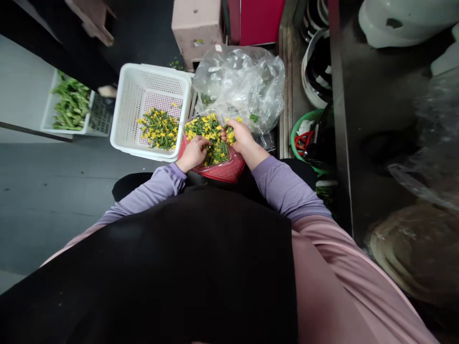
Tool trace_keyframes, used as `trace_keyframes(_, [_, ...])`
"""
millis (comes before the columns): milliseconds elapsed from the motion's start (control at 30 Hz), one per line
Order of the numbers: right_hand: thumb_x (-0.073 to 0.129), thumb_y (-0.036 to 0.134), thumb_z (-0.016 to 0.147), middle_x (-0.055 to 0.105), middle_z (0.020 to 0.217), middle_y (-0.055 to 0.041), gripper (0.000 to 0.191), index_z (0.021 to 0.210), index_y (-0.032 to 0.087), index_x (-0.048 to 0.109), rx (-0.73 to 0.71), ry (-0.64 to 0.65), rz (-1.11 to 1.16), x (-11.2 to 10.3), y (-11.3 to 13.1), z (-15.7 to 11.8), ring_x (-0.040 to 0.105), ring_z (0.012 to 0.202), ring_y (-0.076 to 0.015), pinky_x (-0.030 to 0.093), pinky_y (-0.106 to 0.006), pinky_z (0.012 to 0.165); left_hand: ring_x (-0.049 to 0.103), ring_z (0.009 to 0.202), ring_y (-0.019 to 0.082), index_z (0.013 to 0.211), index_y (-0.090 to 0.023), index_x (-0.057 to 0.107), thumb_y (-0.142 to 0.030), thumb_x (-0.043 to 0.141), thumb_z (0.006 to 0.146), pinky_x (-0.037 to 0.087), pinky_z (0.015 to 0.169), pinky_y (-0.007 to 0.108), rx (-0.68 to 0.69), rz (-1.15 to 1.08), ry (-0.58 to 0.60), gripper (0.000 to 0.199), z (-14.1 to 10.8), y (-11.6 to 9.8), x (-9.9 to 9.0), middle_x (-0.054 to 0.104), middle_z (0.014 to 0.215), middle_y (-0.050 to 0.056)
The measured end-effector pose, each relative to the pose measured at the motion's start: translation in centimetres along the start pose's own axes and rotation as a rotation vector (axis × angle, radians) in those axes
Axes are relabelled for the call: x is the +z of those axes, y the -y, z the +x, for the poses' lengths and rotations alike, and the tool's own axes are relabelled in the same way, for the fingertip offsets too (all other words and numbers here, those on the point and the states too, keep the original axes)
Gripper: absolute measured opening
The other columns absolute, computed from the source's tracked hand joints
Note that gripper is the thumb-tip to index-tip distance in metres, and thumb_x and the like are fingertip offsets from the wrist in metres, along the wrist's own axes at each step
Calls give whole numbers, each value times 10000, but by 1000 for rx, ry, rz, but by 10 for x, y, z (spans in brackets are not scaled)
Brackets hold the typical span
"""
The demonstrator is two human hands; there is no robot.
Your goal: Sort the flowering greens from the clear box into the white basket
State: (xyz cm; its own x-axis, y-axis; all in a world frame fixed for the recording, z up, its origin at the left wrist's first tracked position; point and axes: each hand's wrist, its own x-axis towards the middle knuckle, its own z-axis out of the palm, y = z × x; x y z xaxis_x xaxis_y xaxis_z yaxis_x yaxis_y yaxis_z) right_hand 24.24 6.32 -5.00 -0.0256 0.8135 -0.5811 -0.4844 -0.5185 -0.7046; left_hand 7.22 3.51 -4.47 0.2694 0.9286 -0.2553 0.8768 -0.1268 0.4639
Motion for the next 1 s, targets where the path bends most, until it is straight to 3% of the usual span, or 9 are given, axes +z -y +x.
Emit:
trace_keyframes(133, [655,175,831,592,675,9,141,795,178,519,-71,-7,-2,-4,10,-3,591,609,-84,529,-194,575,690,1068,219,1108,-132,770,-181,526,918,494,986,286,-140,134,197,313,19,-2,22,741,1119,147])
trace_keyframes(200, [662,145,819,576,655,14,160,774,179,512,-78,9,-37,-4,10,-5,590,599,-86,536,-200,571,707,1016,240,1042,-106,779,-271,542,932,513,938,298,-181,152,216,309,28,-7,33,758,1047,166])
trace_keyframes(267, [672,104,799,551,617,18,184,744,181,514,-82,31,-98,-5,6,-6,566,562,-89,521,-202,533,712,976,232,1011,-98,777,-244,549,919,513,902,287,-179,149,200,286,33,-9,39,764,1025,168])
trace_keyframes(433, [713,37,753,506,505,28,214,690,178,564,-86,53,-331,-8,-9,-3,457,439,-93,395,-213,398,673,824,168,910,-122,765,-225,549,905,494,789,229,-158,-10,136,239,18,0,26,761,882,81])
trace_keyframes(567, [761,80,763,536,503,23,219,673,179,588,-57,133,-475,-4,-25,-5,428,412,-81,331,-202,370,617,771,134,895,-114,749,-179,511,897,471,759,208,-38,-147,66,246,-4,-1,9,735,824,30])
trace_keyframes(700, [765,118,785,535,518,33,229,696,194,568,17,253,-384,1,-27,-10,436,430,-83,341,-201,394,631,812,136,958,-126,747,-178,482,925,475,807,213,92,-115,126,273,-13,-2,2,734,873,34])
trace_keyframes(833, [666,114,841,588,596,-1,163,725,174,568,-15,129,-268,-1,-9,-8,499,495,-93,388,-208,440,680,962,201,992,-114,753,-235,451,970,494,891,269,-11,193,225,326,-9,7,5,728,1039,133])
trace_keyframes(1000, [632,141,851,626,673,-17,96,776,163,575,-69,40,-176,-5,8,-6,573,580,-89,435,-184,488,685,1098,263,1156,-132,719,-240,433,973,513,933,331,-65,310,141,357,11,0,28,677,1229,183])
